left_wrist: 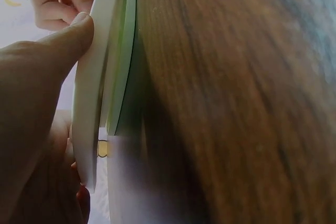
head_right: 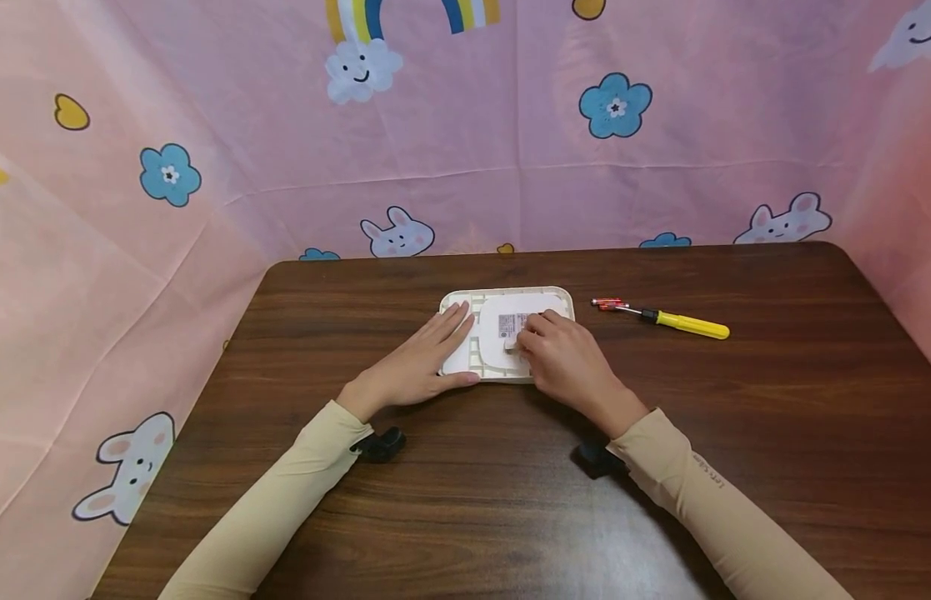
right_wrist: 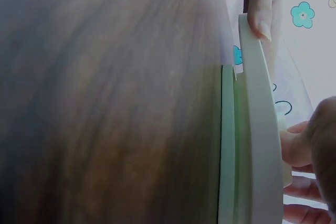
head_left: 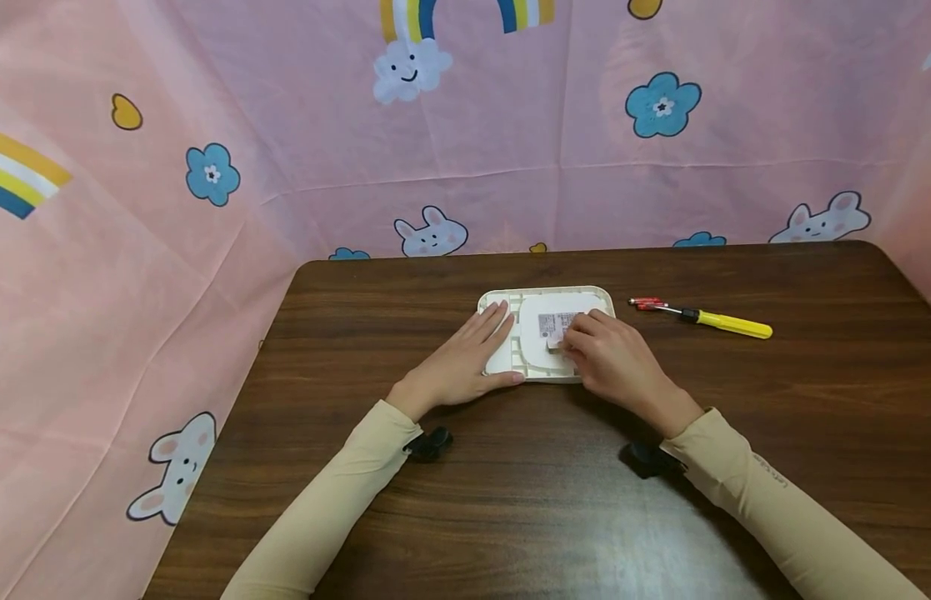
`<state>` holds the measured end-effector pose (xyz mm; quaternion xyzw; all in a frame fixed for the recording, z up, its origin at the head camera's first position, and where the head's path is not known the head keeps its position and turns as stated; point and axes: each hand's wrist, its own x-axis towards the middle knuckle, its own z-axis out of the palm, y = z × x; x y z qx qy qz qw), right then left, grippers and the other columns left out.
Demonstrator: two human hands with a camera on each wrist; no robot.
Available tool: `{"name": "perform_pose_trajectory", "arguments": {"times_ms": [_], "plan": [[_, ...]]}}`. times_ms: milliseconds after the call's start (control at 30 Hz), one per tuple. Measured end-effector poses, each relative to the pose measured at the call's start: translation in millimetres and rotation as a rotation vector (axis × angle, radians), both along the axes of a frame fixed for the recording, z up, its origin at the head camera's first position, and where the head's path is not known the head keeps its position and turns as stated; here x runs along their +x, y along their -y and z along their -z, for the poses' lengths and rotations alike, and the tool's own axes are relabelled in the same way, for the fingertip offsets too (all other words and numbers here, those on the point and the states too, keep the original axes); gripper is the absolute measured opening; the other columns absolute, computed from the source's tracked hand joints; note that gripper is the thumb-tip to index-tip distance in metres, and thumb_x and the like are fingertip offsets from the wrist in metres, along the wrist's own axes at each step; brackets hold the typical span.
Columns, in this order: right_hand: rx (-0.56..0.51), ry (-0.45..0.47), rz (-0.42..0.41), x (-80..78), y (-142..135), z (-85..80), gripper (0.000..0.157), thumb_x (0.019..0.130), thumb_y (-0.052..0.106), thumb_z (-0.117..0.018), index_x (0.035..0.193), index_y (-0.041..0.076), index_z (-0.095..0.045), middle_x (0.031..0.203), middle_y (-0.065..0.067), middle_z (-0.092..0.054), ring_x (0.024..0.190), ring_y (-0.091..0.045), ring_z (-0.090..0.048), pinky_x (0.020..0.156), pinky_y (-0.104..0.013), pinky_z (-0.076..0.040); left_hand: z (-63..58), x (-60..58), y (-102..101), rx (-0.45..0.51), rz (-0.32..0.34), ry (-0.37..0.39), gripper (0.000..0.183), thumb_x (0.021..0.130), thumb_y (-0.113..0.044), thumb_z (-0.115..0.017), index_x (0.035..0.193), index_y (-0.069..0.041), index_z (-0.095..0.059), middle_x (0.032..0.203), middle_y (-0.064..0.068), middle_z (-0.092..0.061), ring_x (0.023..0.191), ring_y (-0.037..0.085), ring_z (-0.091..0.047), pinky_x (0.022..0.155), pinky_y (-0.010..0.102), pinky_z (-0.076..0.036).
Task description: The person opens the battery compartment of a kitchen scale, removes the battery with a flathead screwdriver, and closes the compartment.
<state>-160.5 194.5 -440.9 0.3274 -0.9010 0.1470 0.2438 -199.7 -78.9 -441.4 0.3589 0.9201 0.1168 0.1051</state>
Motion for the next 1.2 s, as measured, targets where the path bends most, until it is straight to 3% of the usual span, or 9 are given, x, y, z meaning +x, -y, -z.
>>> {"name": "perform_pose_trajectory", "arguments": {"times_ms": [267,667,1033,1200], "plan": [[-0.049,0.0,0.024,6.7,6,3.2,0.007,0.086,0.003,-0.081,0.087,0.01,-0.08,0.087,-0.002,-0.07,0.084,-0.023,-0.063,0.07,-0.04,-0.058,-0.6,1.7,3,-0.002,-0.004,0.009,0.096,0.104,-0.069,-0.046,0.171,-0.014,-0.004,0.18,0.004,0.008,0.166,0.018,0.011,0.137,0.039,-0.001],[-0.04,0.042,0.069,16.8,5,5.1,0.003,0.091,0.009,-0.078,0.092,0.009,-0.081,0.093,-0.002,-0.07,0.091,-0.022,-0.065,0.07,-0.041,-0.061,-4.0,2.3,1,0.014,0.0,0.019,0.096,0.105,-0.068,-0.047,0.171,-0.014,-0.005,0.18,0.005,0.007,0.167,0.02,0.01,0.137,0.041,-0.002],[-0.026,0.059,0.049,23.5,3,9.5,0.015,0.093,0.02,-0.077,0.101,0.008,-0.082,0.103,-0.006,-0.072,0.098,-0.025,-0.064,0.09,-0.046,-0.055,-4.6,3.6,0,-0.006,0.002,0.015,0.095,0.105,-0.067,-0.047,0.171,-0.013,-0.004,0.18,0.006,0.007,0.167,0.02,0.009,0.137,0.041,-0.002],[-0.012,0.033,0.047,25.1,4,9.7,0.014,0.092,0.019,-0.076,0.1,0.008,-0.081,0.103,-0.005,-0.071,0.1,-0.026,-0.063,0.091,-0.047,-0.052,-3.8,4.1,0,-0.01,0.009,0.008,0.095,0.106,-0.066,-0.046,0.171,-0.012,-0.004,0.18,0.008,0.007,0.167,0.021,0.009,0.137,0.04,-0.002]]}}
